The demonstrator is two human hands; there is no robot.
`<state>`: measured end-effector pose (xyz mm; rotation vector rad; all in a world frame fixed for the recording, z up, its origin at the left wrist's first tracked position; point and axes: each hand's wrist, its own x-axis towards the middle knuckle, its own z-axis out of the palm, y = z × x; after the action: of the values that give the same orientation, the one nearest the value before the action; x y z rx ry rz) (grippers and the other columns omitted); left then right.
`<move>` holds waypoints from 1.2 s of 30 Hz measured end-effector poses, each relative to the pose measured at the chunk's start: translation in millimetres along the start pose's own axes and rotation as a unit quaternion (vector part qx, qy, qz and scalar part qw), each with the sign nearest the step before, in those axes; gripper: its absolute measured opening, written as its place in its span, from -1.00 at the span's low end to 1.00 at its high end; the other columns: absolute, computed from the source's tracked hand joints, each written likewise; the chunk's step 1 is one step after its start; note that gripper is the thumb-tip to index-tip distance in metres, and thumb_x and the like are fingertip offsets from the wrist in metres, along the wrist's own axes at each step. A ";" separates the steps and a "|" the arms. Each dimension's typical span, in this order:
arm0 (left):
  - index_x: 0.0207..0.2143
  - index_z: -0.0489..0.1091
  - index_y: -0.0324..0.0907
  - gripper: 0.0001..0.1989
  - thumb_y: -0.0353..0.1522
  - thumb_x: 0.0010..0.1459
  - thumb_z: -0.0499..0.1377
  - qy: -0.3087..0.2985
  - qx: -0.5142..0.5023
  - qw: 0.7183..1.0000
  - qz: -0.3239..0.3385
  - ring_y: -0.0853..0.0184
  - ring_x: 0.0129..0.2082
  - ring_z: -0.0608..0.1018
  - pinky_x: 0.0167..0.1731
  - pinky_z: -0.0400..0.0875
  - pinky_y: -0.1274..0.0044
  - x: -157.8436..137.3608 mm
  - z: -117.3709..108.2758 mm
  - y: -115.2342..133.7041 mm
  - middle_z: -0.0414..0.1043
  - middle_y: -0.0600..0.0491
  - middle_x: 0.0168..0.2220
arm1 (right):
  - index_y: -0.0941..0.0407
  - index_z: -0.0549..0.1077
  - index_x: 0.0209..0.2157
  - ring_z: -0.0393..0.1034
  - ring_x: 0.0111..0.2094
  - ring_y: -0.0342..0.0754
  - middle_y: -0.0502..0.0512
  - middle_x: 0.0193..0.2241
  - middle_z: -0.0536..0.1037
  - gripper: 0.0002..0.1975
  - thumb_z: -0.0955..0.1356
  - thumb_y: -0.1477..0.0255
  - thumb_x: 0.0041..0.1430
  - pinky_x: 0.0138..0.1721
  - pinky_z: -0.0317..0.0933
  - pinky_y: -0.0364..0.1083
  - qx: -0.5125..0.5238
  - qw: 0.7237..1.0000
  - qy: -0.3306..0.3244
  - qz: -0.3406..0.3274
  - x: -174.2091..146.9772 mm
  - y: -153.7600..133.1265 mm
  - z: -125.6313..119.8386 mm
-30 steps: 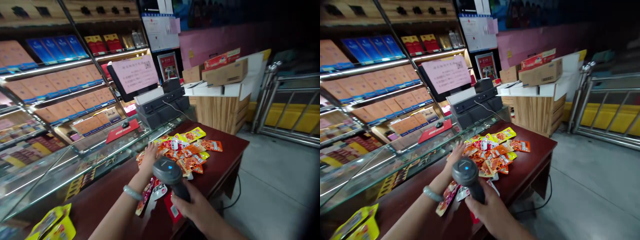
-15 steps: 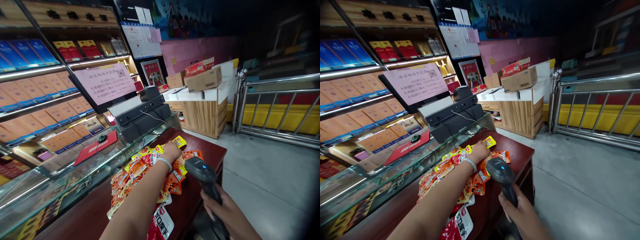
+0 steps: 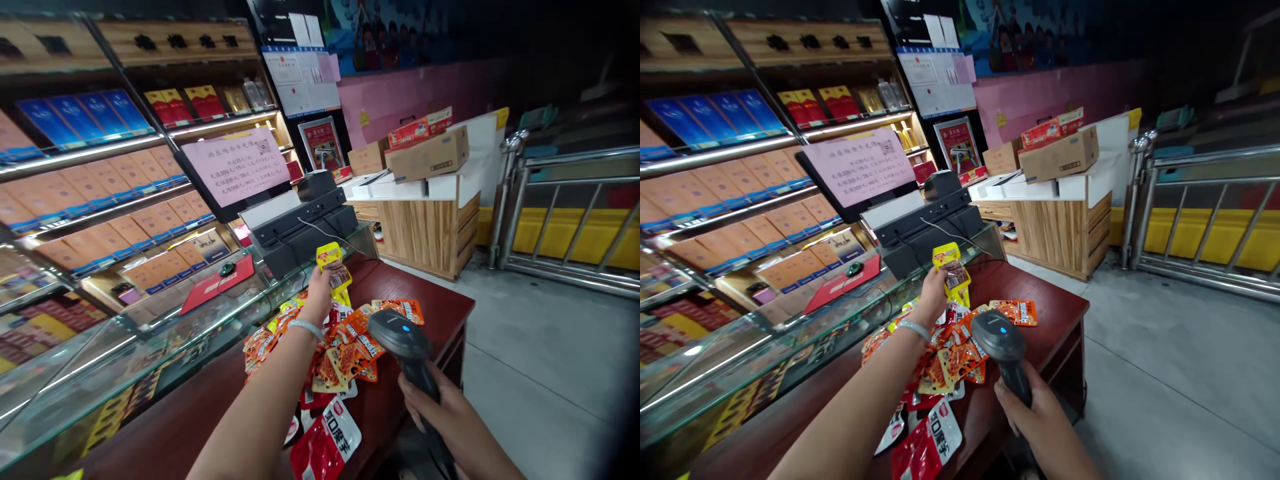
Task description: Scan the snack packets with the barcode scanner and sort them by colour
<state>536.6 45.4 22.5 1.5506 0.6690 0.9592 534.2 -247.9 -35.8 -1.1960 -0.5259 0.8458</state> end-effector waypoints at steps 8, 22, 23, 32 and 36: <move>0.00 0.41 -0.26 -0.57 -0.37 0.04 0.22 -0.033 -0.234 0.965 -0.110 0.14 -0.13 0.64 -0.02 0.53 0.21 -117.6 -91.2 36.8 0.58 -0.13 -0.08 | 0.11 0.48 -0.16 0.18 -0.52 -0.11 -0.11 -0.56 0.35 -0.52 0.46 0.02 0.09 -0.46 0.08 -0.12 -0.060 0.996 -0.064 0.010 -27.4 -6.0 43.2; 0.04 0.39 -0.27 -0.58 -0.20 0.22 0.15 0.167 -0.297 0.939 -0.049 0.06 0.02 0.59 0.04 0.50 0.24 -256.3 -253.1 55.2 0.50 -0.23 0.08 | 0.10 0.50 -0.31 0.41 -0.35 0.01 0.03 -0.40 0.55 -0.62 0.47 0.05 0.11 -0.33 0.28 -0.09 -0.126 0.954 -0.274 -0.005 -89.4 51.5 184.1; 0.03 0.39 -0.26 -0.57 -0.19 0.20 0.18 0.179 -0.298 0.937 -0.036 0.07 0.00 0.60 0.03 0.49 0.24 -263.8 -262.2 53.8 0.51 -0.22 0.06 | 0.10 0.51 -0.30 0.42 -0.33 0.02 0.05 -0.38 0.57 -0.62 0.47 0.05 0.11 -0.34 0.28 -0.10 -0.131 0.949 -0.285 -0.002 -92.0 57.1 190.5; -0.36 0.41 -0.20 -0.63 -0.08 0.25 0.09 0.446 0.151 0.881 -0.035 0.20 -0.23 0.56 -0.10 0.45 0.37 -346.6 -407.3 32.8 0.54 -0.05 -0.31 | 0.06 0.57 -0.29 0.55 -0.20 0.23 0.18 -0.34 0.68 -0.44 0.53 -0.08 -0.21 -0.14 0.41 0.02 -0.188 0.916 -0.340 0.103 -104.2 69.7 223.0; 0.01 0.39 -0.21 -0.65 -0.23 0.29 0.03 0.545 0.374 0.741 -0.118 0.12 0.00 0.52 0.06 0.35 0.29 -388.5 -481.1 38.7 0.51 -0.18 -0.02 | 0.09 0.57 -0.22 0.53 -0.25 0.16 0.16 -0.35 0.65 -0.48 0.52 -0.02 -0.08 -0.30 0.40 -0.04 -0.182 0.916 -0.348 0.085 -107.4 80.6 228.5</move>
<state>-76.3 -40.4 -9.1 1.3397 2.2598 1.4745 275.7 -189.2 -34.5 -1.2689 -1.2150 1.3777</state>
